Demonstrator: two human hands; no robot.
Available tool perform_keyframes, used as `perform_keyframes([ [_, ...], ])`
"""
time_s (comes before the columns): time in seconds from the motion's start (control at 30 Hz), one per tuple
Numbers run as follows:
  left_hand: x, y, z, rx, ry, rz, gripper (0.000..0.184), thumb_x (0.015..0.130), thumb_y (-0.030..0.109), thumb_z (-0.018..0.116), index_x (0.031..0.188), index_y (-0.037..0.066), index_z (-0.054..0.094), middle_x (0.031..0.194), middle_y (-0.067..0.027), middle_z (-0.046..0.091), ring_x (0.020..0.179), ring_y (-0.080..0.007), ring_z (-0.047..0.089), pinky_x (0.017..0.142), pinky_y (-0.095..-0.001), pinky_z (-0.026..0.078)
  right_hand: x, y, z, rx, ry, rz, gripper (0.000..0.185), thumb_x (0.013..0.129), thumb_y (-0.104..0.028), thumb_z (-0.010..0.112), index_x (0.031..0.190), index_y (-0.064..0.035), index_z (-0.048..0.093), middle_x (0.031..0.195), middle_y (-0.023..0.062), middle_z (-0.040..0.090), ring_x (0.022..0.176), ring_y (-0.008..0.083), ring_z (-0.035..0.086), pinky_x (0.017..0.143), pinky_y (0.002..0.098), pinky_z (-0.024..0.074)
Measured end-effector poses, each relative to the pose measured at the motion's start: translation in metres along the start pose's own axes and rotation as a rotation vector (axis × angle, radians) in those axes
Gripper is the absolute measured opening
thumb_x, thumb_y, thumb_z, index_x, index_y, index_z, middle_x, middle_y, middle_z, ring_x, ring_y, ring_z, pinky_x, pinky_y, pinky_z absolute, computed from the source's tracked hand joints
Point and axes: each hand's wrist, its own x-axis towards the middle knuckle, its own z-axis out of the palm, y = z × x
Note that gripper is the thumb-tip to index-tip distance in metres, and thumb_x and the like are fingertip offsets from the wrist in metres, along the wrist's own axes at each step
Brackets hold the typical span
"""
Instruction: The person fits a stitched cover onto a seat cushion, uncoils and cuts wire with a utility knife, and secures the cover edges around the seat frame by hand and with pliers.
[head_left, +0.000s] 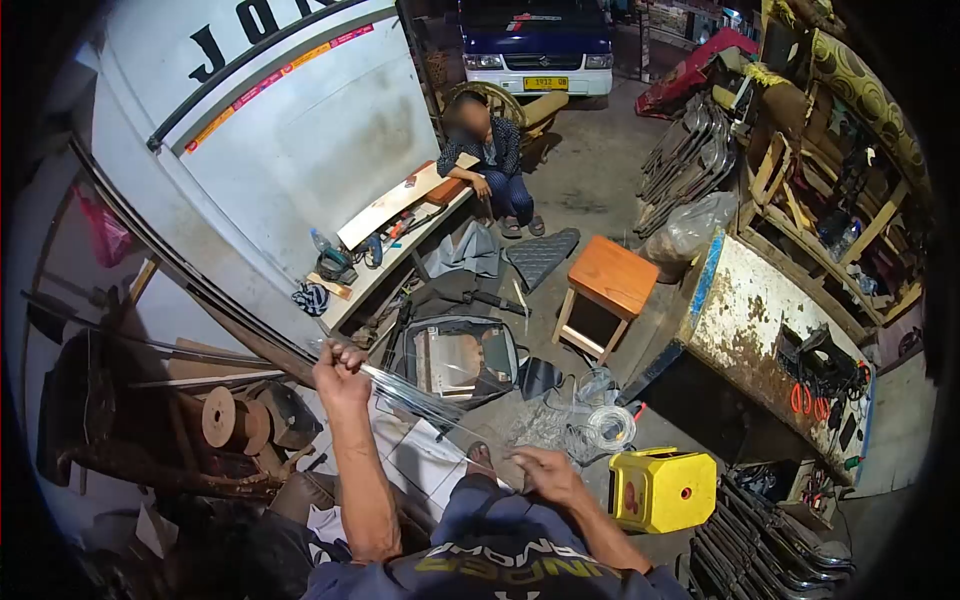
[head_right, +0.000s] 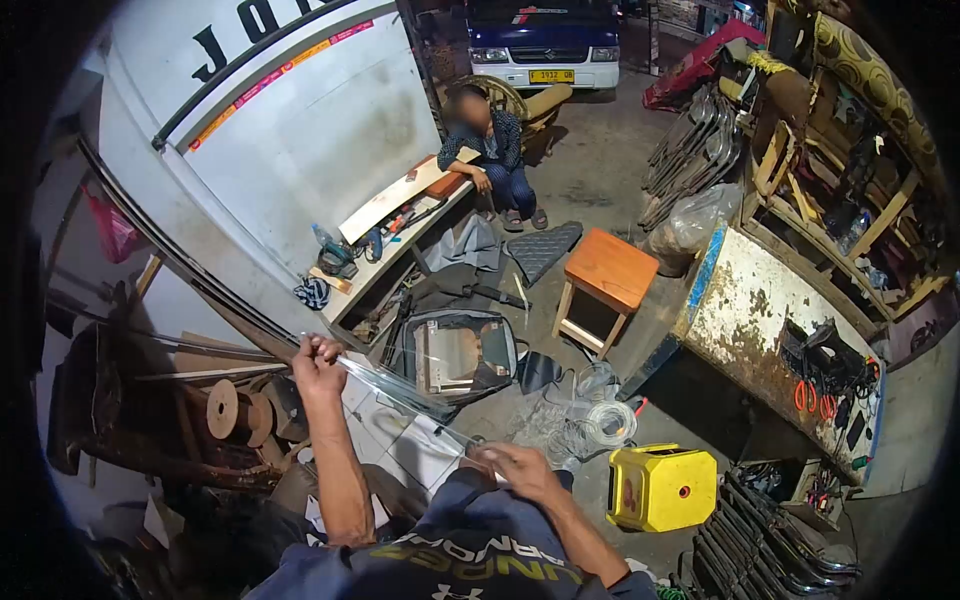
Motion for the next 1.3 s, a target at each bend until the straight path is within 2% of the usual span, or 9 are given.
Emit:
perform_keyframes([
  [0.17, 0.091, 0.067, -0.096, -0.126, 0.044, 0.116, 0.016, 0.101, 0.011, 0.052, 0.087, 0.004, 0.054, 0.07, -0.0019, 0.047, 0.059, -0.0139, 0.042, 0.053, -0.0263, 0.041, -0.053, 0.025, -0.089, -0.298, 0.307, 0.069, 0.021, 0.094, -0.015, 0.063, 0.107, -0.0008, 0.072, 0.095, 0.0113, 0.075, 0.086, 0.0155, 0.069, 0.075, 0.0304, 0.053],
  [0.23, 0.115, 0.104, -0.122, -0.202, 0.001, 0.267, 0.011, 0.101, 0.008, 0.049, 0.093, 0.002, 0.053, 0.07, -0.003, 0.047, 0.058, -0.0156, 0.044, 0.054, -0.0275, 0.044, -0.089, 0.072, -0.149, -0.144, 0.57, 0.174, 0.023, 0.098, -0.025, 0.062, 0.105, -0.0053, 0.07, 0.075, -0.0039, 0.062, 0.065, 0.0072, 0.053, 0.061, 0.0246, 0.0452],
  [0.47, 0.183, 0.136, -0.166, -0.073, 0.203, 0.216, 0.024, 0.107, 0.02, 0.047, 0.091, 0.003, 0.053, 0.074, -0.0032, 0.046, 0.063, -0.0163, 0.042, 0.057, -0.0278, 0.041, -0.18, 0.135, -0.238, 0.289, 1.534, 0.248, 0.027, 0.097, -0.036, 0.058, 0.097, -0.0109, 0.067, 0.07, -0.0056, 0.048, 0.06, 0.0081, 0.042, 0.05, 0.0282, 0.0316],
  [0.57, 0.241, 0.144, -0.213, 0.15, 0.194, 0.355, 0.019, 0.103, 0.014, 0.05, 0.087, 0.003, 0.05, 0.076, -0.0046, 0.047, 0.066, -0.0169, 0.042, 0.059, -0.0285, 0.042, -0.271, 0.222, -0.282, 0.47, 1.846, 0.077, 0.044, 0.096, -0.04, 0.054, 0.131, -0.0134, 0.062, 0.126, 0.0104, 0.061, 0.108, 0.0268, 0.06, 0.085, 0.0433, 0.0501],
  [0.67, 0.276, 0.134, -0.233, 1.172, 0.0, 0.797, 0.013, 0.092, 0.006, 0.049, 0.079, 0.008, 0.045, 0.072, -0.0042, 0.047, 0.061, -0.0159, 0.043, 0.054, -0.0244, 0.042, -0.324, 0.186, -0.253, 0.683, 2.164, 0.035, 0.051, 0.099, -0.04, 0.049, 0.143, -0.0144, 0.052, 0.158, 0.0127, 0.035, 0.145, 0.0292, 0.029, 0.115, 0.0483, 0.0222],
  [0.73, 0.3, 0.121, -0.199, 0.015, 0.265, 0.1, 0.015, 0.093, 0.008, 0.048, 0.078, 0.011, 0.043, 0.068, -0.0001, 0.044, 0.052, -0.0122, 0.038, 0.047, -0.0239, 0.037, -0.334, 0.165, -0.232, 0.446, 2.237, 0.121, 0.045, 0.1, -0.033, 0.047, 0.139, -0.0142, 0.056, 0.13, 0.0129, 0.059, 0.118, 0.0243, 0.055, 0.096, 0.0437, 0.0431],
  [0.8, 0.345, 0.068, -0.224, 0.08, -0.086, -0.189, 0.018, 0.096, 0.012, 0.045, 0.078, 0.012, 0.042, 0.065, 0.0028, 0.041, 0.048, -0.0094, 0.033, 0.042, -0.0257, 0.032, -0.323, 0.144, -0.209, 0.491, 2.272, 0.037, 0.038, 0.103, -0.04, 0.049, 0.129, -0.0159, 0.061, 0.067, -0.0033, 0.037, 0.051, 0.0112, 0.029, 0.044, 0.0287, 0.029],
  [1.03, 0.265, -0.158, -0.014, 0.475, -0.122, -0.467, 0.017, 0.105, 0.024, 0.043, 0.101, 0.011, 0.053, 0.064, 0.0039, 0.037, 0.046, -0.0089, 0.031, 0.04, -0.024, 0.024, -0.265, 0.06, -0.089, 0.496, 2.009, -0.081, 0.037, 0.104, -0.035, 0.051, 0.129, -0.0103, 0.062, 0.064, -0.0068, 0.037, 0.048, 0.0057, 0.03, 0.042, 0.0242, 0.0252],
  [1.3, 0.298, -0.299, 0.051, -0.141, -0.612, -0.889, 0.029, 0.106, 0.032, 0.044, 0.1, 0.006, 0.057, 0.066, -0.0006, 0.045, 0.048, -0.0116, 0.038, 0.044, -0.027, 0.032, -0.199, -0.067, -0.024, 0.183, 1.894, -0.175, 0.037, 0.104, -0.04, 0.053, 0.118, -0.0069, 0.063, 0.06, -0.0076, 0.035, 0.047, 0.0035, 0.028, 0.043, 0.0232, 0.023],
])
